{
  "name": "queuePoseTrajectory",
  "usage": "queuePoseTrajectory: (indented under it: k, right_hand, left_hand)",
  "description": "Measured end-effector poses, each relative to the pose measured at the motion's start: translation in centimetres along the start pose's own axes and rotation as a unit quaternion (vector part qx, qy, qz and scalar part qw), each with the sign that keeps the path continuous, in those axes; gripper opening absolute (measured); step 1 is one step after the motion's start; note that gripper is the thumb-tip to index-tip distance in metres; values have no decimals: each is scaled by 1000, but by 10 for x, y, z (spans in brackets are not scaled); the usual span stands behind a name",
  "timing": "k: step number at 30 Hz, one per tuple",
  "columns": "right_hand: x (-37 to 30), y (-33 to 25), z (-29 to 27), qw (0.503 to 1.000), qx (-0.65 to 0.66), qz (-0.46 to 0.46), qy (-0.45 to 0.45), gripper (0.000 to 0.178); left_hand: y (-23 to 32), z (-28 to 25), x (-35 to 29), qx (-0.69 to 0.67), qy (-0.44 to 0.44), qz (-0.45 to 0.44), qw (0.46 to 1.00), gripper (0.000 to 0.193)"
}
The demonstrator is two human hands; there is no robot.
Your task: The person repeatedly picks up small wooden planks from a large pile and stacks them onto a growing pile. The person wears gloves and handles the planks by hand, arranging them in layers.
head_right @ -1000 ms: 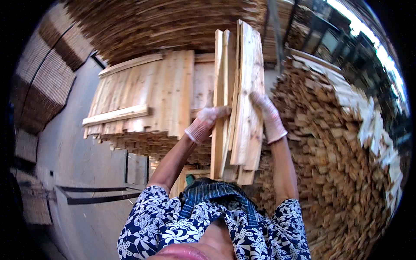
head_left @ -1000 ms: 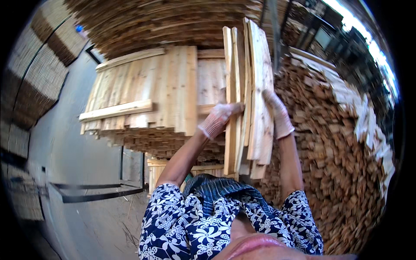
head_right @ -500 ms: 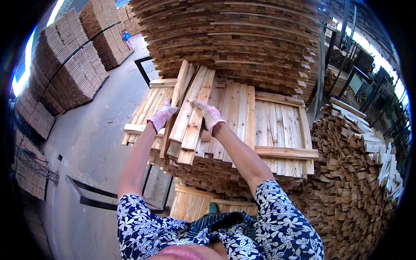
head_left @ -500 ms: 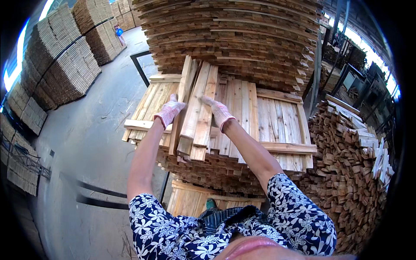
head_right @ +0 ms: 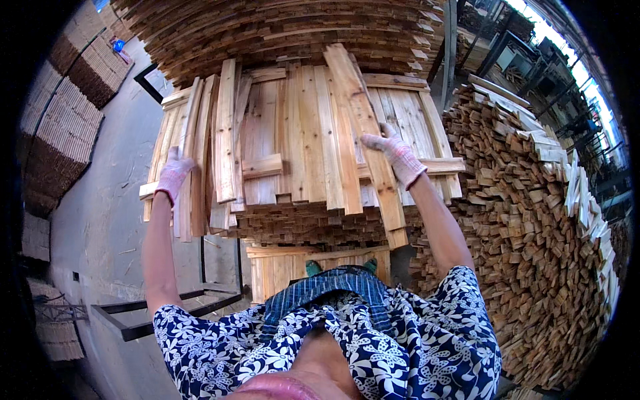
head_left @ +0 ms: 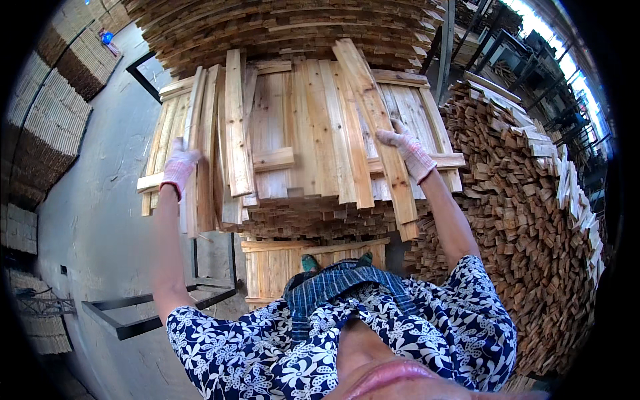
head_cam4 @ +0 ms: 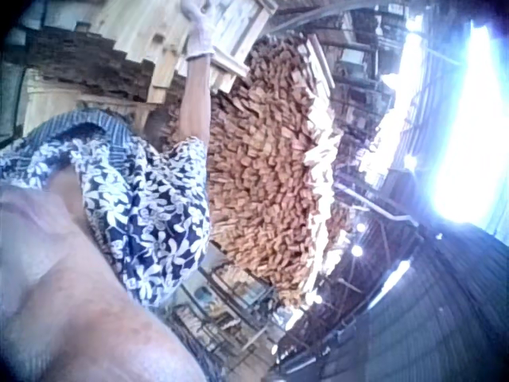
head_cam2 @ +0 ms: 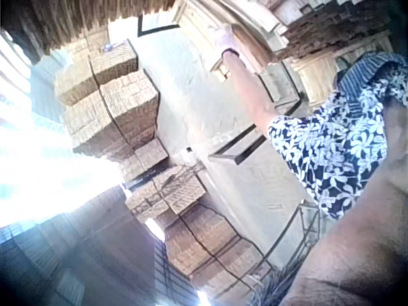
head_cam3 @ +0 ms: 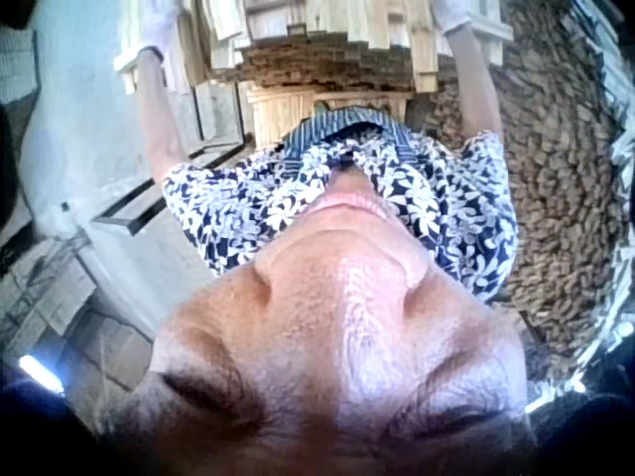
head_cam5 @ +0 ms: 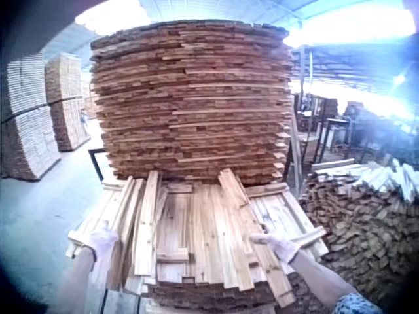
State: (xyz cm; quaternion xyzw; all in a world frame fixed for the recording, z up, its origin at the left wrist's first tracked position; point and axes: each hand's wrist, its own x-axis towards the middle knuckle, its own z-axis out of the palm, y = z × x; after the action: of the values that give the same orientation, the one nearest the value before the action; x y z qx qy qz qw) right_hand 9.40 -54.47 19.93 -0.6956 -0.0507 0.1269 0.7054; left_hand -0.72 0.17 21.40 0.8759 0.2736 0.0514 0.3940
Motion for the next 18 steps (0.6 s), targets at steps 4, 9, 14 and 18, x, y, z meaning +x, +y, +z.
queuePoseTrajectory:
  k: [4, 9, 14, 18]
  right_hand:
    - [52, 29, -41, 998, -18, 58, 7, 83]
    - [74, 50, -54, 982, 56, 161, -84, 89]
    - [65, 21, 11, 982, -172, 79, -12, 89]
    - [77, -20, 22, 834, -548, 23, -55, 84]
  left_hand:
    - [9, -22, -11, 17, 116, 29, 993, 70]
    - [69, -36, -68, -265, -13, 116, 957, 62]
    - [148, 35, -127, -279, -134, 138, 941, 67]
    - [180, 112, -113, -147, -143, 78, 975, 74]
